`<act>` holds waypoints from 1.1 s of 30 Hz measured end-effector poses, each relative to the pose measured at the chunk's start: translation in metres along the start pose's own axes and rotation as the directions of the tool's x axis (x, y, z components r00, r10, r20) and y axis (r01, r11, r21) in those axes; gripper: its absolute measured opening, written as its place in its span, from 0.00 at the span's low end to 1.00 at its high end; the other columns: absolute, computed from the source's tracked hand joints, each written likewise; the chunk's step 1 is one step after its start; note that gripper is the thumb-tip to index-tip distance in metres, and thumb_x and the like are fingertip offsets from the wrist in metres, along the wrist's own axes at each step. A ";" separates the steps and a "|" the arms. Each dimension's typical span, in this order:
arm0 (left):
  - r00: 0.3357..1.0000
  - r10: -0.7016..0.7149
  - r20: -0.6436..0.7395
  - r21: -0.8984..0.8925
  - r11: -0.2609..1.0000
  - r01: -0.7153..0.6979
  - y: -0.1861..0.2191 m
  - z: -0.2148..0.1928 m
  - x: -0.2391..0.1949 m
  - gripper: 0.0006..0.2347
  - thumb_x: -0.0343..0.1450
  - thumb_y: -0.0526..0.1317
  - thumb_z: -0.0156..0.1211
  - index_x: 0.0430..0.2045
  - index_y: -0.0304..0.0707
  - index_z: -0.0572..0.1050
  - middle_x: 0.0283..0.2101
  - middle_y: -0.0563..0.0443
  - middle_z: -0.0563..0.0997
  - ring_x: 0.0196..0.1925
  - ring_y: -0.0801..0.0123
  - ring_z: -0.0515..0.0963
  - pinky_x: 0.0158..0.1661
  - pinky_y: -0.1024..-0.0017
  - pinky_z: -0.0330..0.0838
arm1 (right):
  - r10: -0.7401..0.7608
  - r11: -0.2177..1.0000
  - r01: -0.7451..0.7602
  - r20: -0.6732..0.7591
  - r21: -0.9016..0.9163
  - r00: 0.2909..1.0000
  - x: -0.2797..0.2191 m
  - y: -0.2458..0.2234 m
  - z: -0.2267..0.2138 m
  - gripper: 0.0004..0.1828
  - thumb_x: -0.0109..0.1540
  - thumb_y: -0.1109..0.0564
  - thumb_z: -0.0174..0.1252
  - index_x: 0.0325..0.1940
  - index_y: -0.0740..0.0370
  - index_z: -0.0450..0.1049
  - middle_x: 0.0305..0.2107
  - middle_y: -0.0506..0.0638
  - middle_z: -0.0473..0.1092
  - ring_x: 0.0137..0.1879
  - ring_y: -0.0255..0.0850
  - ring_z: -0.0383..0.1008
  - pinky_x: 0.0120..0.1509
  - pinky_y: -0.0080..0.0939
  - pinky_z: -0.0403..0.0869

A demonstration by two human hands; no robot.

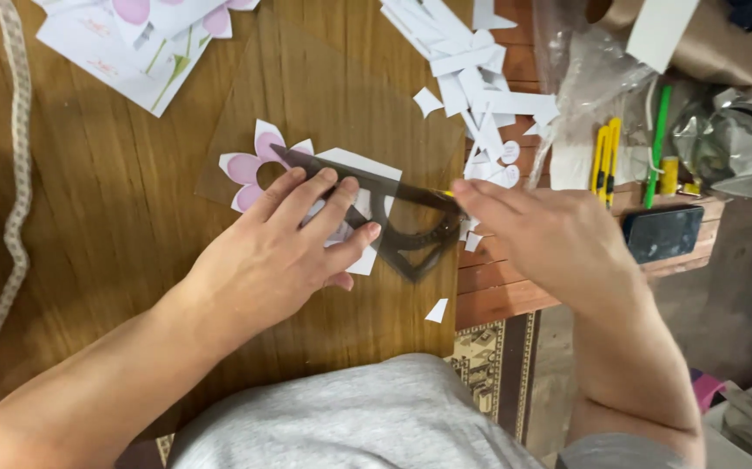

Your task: Cutting out printed flower designs and cards from paper sheets using a utility knife and a ruler.

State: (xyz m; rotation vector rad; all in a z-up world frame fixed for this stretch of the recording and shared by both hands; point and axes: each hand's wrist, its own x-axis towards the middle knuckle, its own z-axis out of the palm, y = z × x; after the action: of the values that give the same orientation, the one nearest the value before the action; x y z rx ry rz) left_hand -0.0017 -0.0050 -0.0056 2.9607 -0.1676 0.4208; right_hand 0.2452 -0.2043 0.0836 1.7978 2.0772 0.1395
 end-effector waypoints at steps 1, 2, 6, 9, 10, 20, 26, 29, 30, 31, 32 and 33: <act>1.000 0.006 -0.008 0.007 1.000 -0.006 -0.001 0.001 0.000 0.25 0.70 0.64 0.58 0.58 0.59 0.73 0.62 0.42 0.74 0.64 0.52 0.73 0.64 0.55 0.69 | 0.006 1.000 -0.006 -0.004 -0.010 1.000 -0.002 -0.001 0.002 0.23 0.65 0.60 0.62 0.61 0.37 0.77 0.50 0.26 0.80 0.24 0.19 0.73 0.18 0.21 0.61; 1.000 0.007 -0.021 -0.014 1.000 -0.008 -0.001 0.002 0.000 0.21 0.71 0.59 0.58 0.57 0.59 0.74 0.61 0.42 0.75 0.63 0.51 0.73 0.64 0.54 0.69 | 0.094 0.971 -0.065 -0.117 0.232 0.989 -0.005 -0.002 0.005 0.23 0.67 0.63 0.64 0.64 0.45 0.76 0.48 0.36 0.81 0.30 0.25 0.77 0.23 0.24 0.68; 1.000 0.015 -0.018 0.033 0.999 -0.014 0.000 -0.004 0.000 0.17 0.72 0.41 0.56 0.57 0.61 0.75 0.60 0.43 0.76 0.62 0.53 0.75 0.64 0.56 0.69 | 0.187 0.808 -0.116 -0.065 0.577 0.980 0.028 -0.034 0.029 0.25 0.73 0.51 0.54 0.74 0.43 0.60 0.52 0.38 0.79 0.15 0.29 0.50 0.12 0.28 0.49; 0.997 0.009 -0.073 -0.002 1.000 -0.009 0.001 -0.008 0.003 0.15 0.74 0.39 0.55 0.54 0.59 0.75 0.59 0.42 0.77 0.59 0.53 0.75 0.62 0.56 0.71 | 0.108 0.564 -0.260 0.242 0.784 0.964 0.059 -0.038 0.015 0.27 0.71 0.50 0.45 0.75 0.46 0.52 0.64 0.37 0.72 0.56 0.43 0.81 0.44 0.49 0.77; 0.997 0.023 -0.079 0.007 1.000 -0.022 -0.004 -0.006 0.003 0.15 0.74 0.39 0.55 0.54 0.59 0.75 0.59 0.42 0.77 0.59 0.53 0.75 0.62 0.56 0.71 | 0.124 0.567 -0.263 0.235 0.781 0.964 0.061 -0.034 0.013 0.27 0.71 0.50 0.45 0.75 0.46 0.52 0.64 0.37 0.72 0.56 0.43 0.81 0.44 0.49 0.77; 0.999 0.010 -0.044 0.056 0.998 -0.007 0.002 0.002 -0.005 0.21 0.72 0.37 0.56 0.61 0.62 0.73 0.62 0.46 0.72 0.62 0.56 0.74 0.61 0.59 0.70 | 0.633 0.318 -0.640 0.346 0.700 0.693 0.005 -0.026 0.001 0.31 0.68 0.43 0.51 0.75 0.49 0.57 0.59 0.42 0.72 0.44 0.37 0.67 0.45 0.38 0.68; 0.984 0.041 -0.171 0.174 0.985 -0.011 0.003 -0.018 0.011 0.16 0.70 0.34 0.56 0.48 0.60 0.75 0.53 0.58 0.72 0.46 0.71 0.74 0.50 0.67 0.73 | 0.490 0.465 -0.724 0.533 0.509 0.689 0.019 -0.047 0.005 0.51 0.50 0.30 0.70 0.71 0.43 0.57 0.66 0.43 0.60 0.56 0.50 0.75 0.52 0.62 0.74; 0.980 0.016 -0.197 0.203 0.979 0.025 0.004 -0.016 0.005 0.08 0.70 0.39 0.62 0.41 0.54 0.73 0.49 0.58 0.72 0.46 0.71 0.76 0.51 0.67 0.72 | 0.474 0.494 -0.704 0.521 0.510 0.710 0.022 -0.043 0.011 0.49 0.49 0.34 0.75 0.65 0.52 0.61 0.59 0.49 0.63 0.50 0.58 0.76 0.46 0.65 0.73; 0.979 0.011 -0.205 0.199 0.979 0.031 0.002 -0.014 0.002 0.10 0.74 0.48 0.68 0.38 0.49 0.73 0.47 0.58 0.72 0.48 0.70 0.76 0.52 0.67 0.72 | 0.462 0.499 -0.713 0.545 0.493 0.700 0.024 -0.040 0.012 0.49 0.47 0.34 0.77 0.63 0.55 0.62 0.57 0.53 0.65 0.52 0.61 0.75 0.45 0.66 0.73; 0.977 0.014 -0.212 0.206 0.978 0.031 0.001 -0.012 0.001 0.10 0.74 0.48 0.68 0.38 0.49 0.73 0.47 0.58 0.72 0.48 0.70 0.76 0.52 0.67 0.72 | 0.469 0.501 -0.712 0.537 0.492 0.701 0.022 -0.039 0.011 0.49 0.47 0.34 0.77 0.63 0.55 0.62 0.57 0.53 0.65 0.52 0.61 0.75 0.45 0.66 0.73; 0.988 -0.028 -0.153 0.148 0.988 0.051 -0.001 -0.010 0.000 0.13 0.70 0.50 0.69 0.37 0.46 0.72 0.49 0.55 0.72 0.51 0.65 0.75 0.52 0.66 0.73 | 0.476 0.491 -0.735 0.562 0.468 0.676 0.020 -0.037 0.011 0.48 0.48 0.33 0.76 0.61 0.57 0.64 0.55 0.53 0.66 0.51 0.59 0.75 0.46 0.64 0.73; 0.994 -0.069 -0.089 0.085 0.993 0.076 -0.001 -0.008 -0.002 0.17 0.66 0.51 0.70 0.37 0.43 0.72 0.51 0.51 0.71 0.53 0.60 0.75 0.51 0.65 0.73 | 0.480 0.480 -0.758 0.591 0.443 0.649 0.017 -0.036 0.011 0.47 0.48 0.32 0.76 0.59 0.59 0.65 0.53 0.53 0.66 0.50 0.57 0.74 0.46 0.62 0.72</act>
State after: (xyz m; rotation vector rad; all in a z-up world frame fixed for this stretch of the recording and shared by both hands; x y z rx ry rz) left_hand -0.0057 -0.0023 0.0016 3.0165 -0.0321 0.5580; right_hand 0.2138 -0.1963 0.0584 2.6816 1.0934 -0.8259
